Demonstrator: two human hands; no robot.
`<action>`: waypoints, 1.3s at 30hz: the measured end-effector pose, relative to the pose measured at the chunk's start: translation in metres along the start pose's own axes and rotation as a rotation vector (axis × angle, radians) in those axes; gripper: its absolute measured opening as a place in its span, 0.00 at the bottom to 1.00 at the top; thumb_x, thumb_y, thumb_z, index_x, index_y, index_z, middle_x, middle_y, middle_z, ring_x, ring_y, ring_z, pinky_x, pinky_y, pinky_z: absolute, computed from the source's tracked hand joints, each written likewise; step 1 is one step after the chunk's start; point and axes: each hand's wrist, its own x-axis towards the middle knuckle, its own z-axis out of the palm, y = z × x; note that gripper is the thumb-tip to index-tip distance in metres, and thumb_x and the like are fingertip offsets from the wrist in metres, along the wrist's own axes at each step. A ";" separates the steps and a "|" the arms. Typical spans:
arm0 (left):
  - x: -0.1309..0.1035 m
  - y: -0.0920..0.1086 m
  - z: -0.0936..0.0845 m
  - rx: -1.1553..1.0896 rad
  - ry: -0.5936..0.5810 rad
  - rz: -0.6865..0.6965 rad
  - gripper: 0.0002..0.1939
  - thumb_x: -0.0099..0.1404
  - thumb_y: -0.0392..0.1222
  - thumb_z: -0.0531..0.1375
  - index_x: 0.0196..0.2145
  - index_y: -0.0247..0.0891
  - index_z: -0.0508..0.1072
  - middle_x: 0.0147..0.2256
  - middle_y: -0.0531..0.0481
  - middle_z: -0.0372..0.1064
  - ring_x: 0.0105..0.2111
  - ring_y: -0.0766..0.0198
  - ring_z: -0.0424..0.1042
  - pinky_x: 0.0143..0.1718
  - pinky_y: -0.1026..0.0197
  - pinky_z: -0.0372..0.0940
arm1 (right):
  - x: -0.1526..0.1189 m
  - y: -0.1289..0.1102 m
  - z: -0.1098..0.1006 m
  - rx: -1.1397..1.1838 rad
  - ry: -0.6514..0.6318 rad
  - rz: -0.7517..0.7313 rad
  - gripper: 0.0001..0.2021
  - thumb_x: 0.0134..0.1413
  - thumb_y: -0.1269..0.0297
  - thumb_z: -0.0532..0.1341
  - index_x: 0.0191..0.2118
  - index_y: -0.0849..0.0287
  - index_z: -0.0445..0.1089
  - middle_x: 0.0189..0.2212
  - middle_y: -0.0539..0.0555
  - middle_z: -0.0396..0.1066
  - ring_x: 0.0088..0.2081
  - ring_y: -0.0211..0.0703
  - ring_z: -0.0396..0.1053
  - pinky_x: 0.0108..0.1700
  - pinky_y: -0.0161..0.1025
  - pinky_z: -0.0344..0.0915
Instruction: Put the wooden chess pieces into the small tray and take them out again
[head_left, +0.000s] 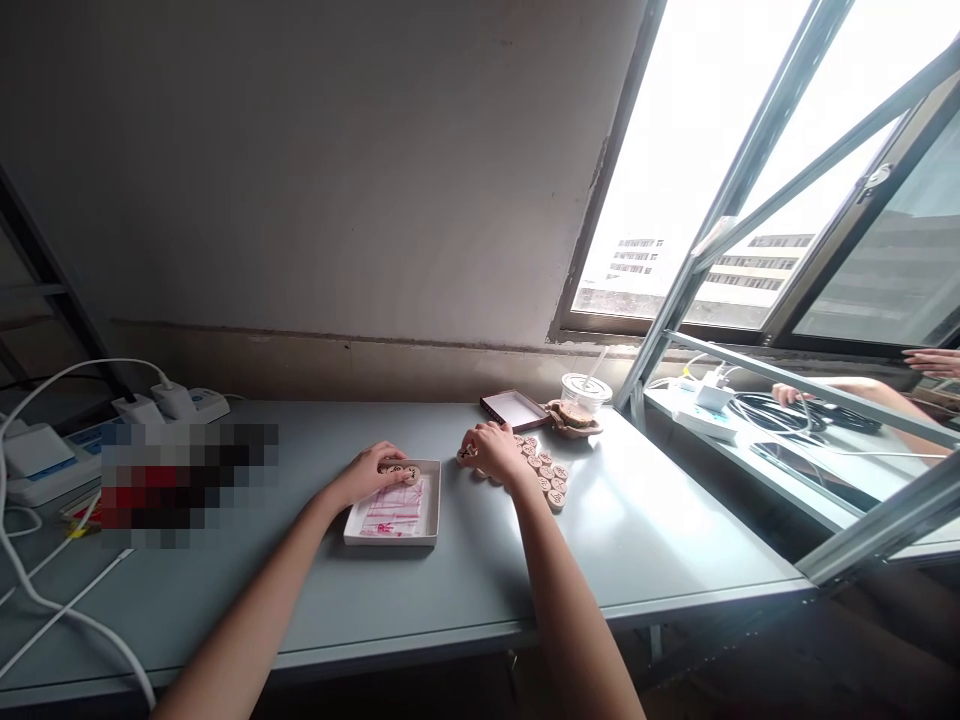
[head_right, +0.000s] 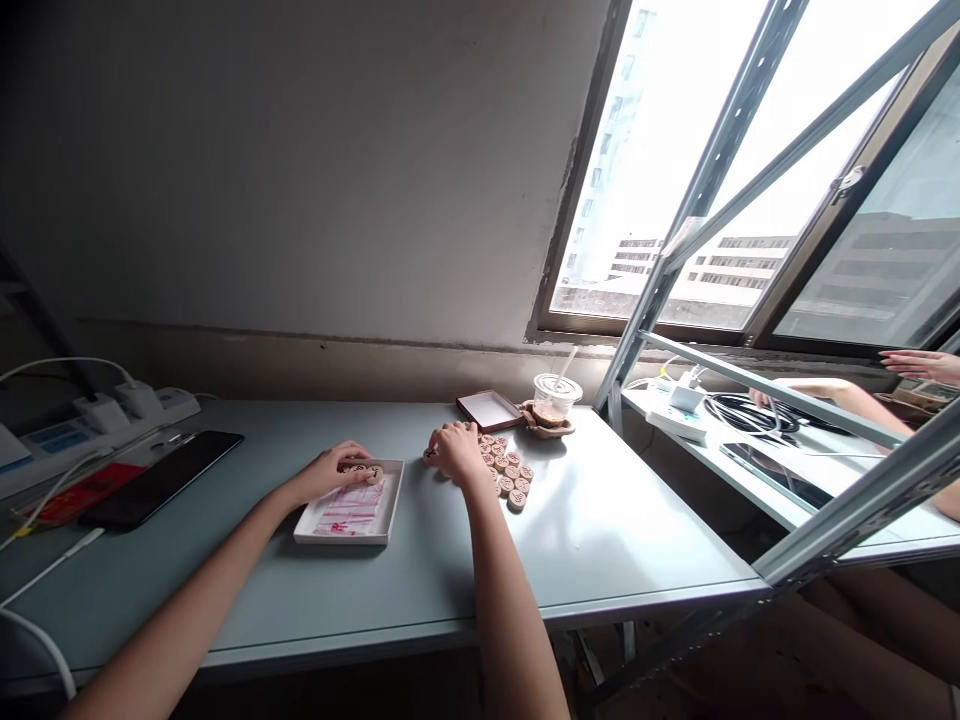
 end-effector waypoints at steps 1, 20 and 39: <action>0.000 0.000 0.000 -0.001 -0.001 0.006 0.22 0.51 0.59 0.60 0.36 0.40 0.73 0.44 0.44 0.67 0.45 0.51 0.68 0.44 0.56 0.64 | 0.000 -0.003 -0.003 0.060 0.018 -0.029 0.07 0.49 0.61 0.63 0.34 0.57 0.72 0.33 0.53 0.69 0.40 0.45 0.64 0.44 0.42 0.51; -0.001 -0.005 0.002 0.053 0.082 0.029 0.20 0.53 0.56 0.59 0.36 0.39 0.74 0.42 0.45 0.68 0.43 0.53 0.68 0.46 0.55 0.62 | -0.006 -0.059 0.017 -0.062 0.053 -0.251 0.04 0.53 0.64 0.60 0.33 0.58 0.69 0.34 0.54 0.68 0.39 0.45 0.61 0.42 0.41 0.48; -0.008 -0.018 -0.027 0.041 0.158 -0.021 0.23 0.54 0.58 0.56 0.38 0.38 0.76 0.43 0.44 0.70 0.40 0.54 0.69 0.40 0.58 0.63 | -0.007 0.027 -0.007 0.048 -0.075 0.141 0.11 0.51 0.59 0.61 0.40 0.55 0.71 0.38 0.53 0.73 0.40 0.43 0.67 0.40 0.37 0.53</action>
